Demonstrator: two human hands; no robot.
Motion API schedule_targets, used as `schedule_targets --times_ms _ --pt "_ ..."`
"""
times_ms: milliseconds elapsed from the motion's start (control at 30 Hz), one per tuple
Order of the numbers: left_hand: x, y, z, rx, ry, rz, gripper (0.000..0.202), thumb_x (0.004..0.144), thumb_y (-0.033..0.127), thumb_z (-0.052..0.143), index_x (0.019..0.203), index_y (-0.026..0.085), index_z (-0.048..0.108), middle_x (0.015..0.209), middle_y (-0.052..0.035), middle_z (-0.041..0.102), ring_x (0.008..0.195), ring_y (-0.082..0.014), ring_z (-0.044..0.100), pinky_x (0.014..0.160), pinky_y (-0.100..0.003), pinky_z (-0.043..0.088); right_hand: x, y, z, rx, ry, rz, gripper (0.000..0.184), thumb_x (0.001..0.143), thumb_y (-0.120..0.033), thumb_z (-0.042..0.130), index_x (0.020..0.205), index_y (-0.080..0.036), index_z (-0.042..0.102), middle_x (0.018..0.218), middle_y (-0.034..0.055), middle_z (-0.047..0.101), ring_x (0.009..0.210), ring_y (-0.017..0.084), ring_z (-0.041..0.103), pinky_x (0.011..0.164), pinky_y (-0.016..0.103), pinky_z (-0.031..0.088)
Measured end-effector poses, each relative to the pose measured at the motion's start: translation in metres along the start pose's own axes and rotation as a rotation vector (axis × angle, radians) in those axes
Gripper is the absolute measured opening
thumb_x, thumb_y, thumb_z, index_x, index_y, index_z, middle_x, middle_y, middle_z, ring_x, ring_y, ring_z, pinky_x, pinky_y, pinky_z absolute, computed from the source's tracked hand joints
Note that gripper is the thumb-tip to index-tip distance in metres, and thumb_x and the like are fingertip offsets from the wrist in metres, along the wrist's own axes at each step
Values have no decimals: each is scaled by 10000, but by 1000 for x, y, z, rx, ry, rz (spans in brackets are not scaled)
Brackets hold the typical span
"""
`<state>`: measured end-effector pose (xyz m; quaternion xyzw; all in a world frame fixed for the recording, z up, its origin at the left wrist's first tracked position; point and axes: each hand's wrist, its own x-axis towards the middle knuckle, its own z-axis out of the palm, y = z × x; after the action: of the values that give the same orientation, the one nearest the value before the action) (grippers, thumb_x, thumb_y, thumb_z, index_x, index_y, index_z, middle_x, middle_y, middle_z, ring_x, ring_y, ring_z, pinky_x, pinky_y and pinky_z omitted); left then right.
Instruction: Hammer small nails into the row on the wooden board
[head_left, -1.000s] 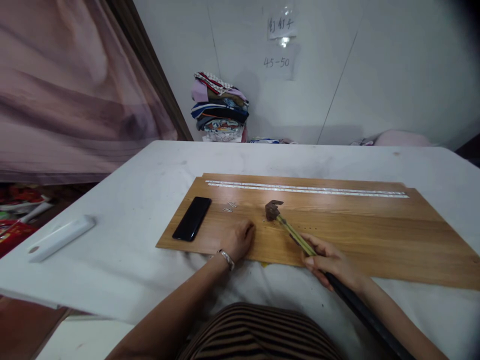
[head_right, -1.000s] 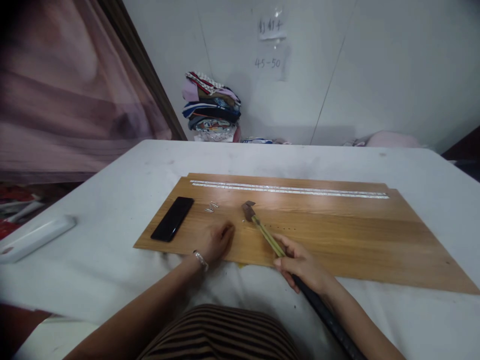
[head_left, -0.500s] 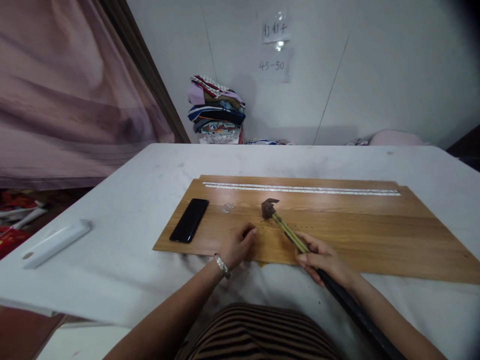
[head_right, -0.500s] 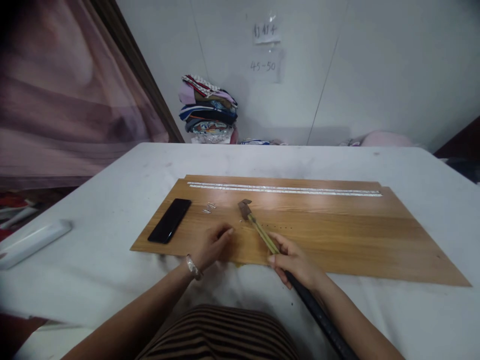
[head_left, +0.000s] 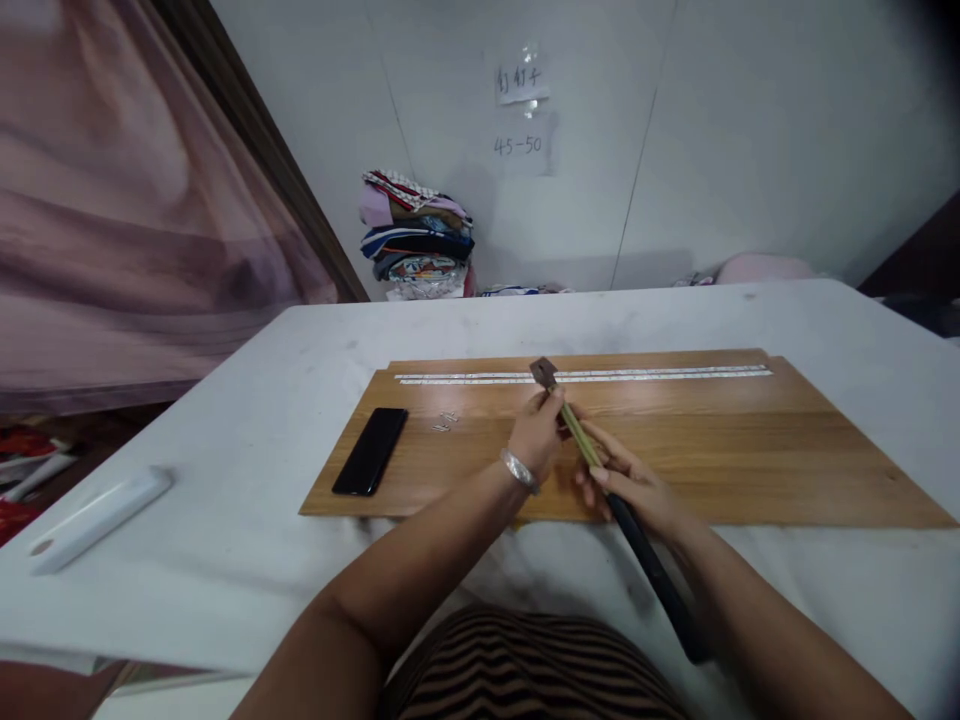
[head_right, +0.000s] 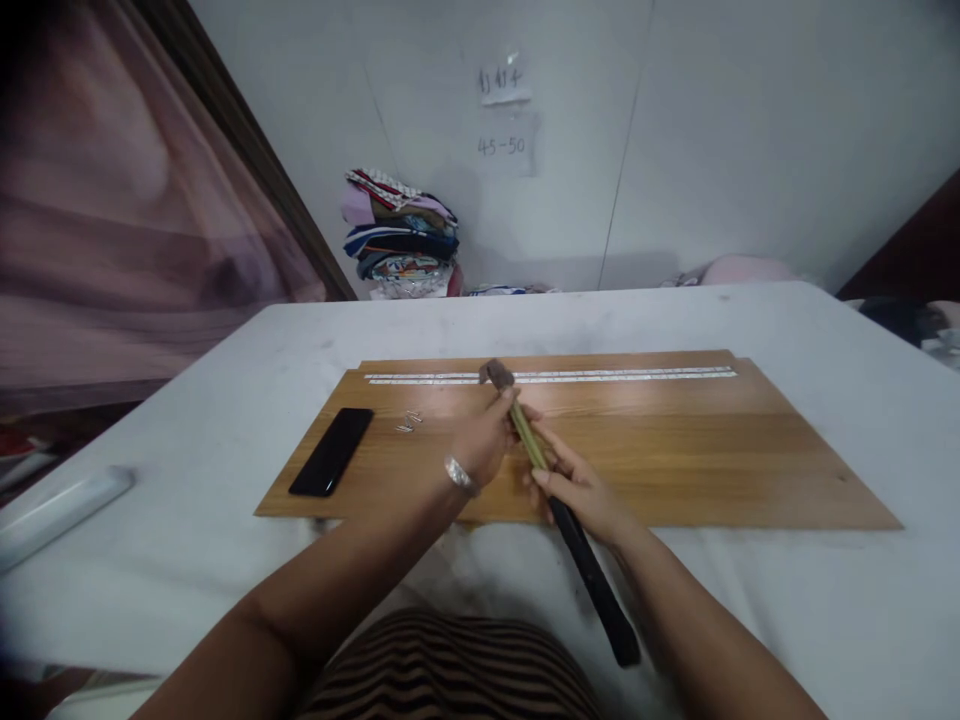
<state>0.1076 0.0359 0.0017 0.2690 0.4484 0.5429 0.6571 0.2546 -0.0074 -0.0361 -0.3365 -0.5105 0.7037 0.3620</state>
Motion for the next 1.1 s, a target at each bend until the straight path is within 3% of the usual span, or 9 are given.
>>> schedule_targets --times_ms 100,200,333,433,533,633,800,1100 --pt "19 26 12 -30 42 77 299 866 426 542 977 149 536 630 37 536 549 -86 572 626 -248 486 5 1 -10 -38 114 -110 701 813 -377 632 1434 -262 326 999 38 623 905 151 607 723 258 494" --pt "28 64 7 57 17 235 309 895 408 503 1033 132 526 595 56 487 462 -48 480 501 -177 421 11 4 -20 -22 216 -98 642 799 -419 626 1372 -219 419 941 51 649 814 160 627 631 259 482" --pt "11 115 -21 262 -67 221 382 839 448 579 1028 118 551 592 49 485 455 -47 456 441 -156 380 17 12 -26 0 306 -80 582 765 -409 651 1271 -163 505 786 30 657 630 130 608 530 233 439" --pt "-12 134 -49 456 -127 134 377 791 424 633 1004 118 584 611 23 539 467 -66 496 448 -178 418 21 18 -27 -18 329 -60 535 736 -399 666 1190 -140 551 730 13 641 571 112 581 497 221 421" --pt "-29 124 -74 607 -136 20 347 740 423 674 903 126 601 596 12 562 437 -69 487 401 -173 387 24 26 -28 -47 326 -40 495 734 -380 659 1152 -132 568 708 5 630 557 104 568 486 217 414" --pt "-38 92 -94 663 -100 -104 386 699 462 690 868 129 591 551 34 523 407 -64 459 364 -164 340 26 33 -31 -77 323 -43 463 744 -365 639 1143 -139 578 723 11 627 562 105 562 486 223 416" --pt "-42 47 -105 633 -46 -231 453 650 537 695 825 143 559 556 49 505 408 -54 438 365 -164 327 24 38 -31 -158 310 -53 414 752 -347 615 1121 -161 611 711 5 599 562 105 539 482 227 403" --pt "-41 37 -108 607 -51 -307 447 650 554 700 785 152 555 580 48 505 401 -44 420 365 -165 303 23 33 -28 -220 265 -35 414 781 -317 572 1161 -156 598 729 15 588 585 109 531 498 227 395"
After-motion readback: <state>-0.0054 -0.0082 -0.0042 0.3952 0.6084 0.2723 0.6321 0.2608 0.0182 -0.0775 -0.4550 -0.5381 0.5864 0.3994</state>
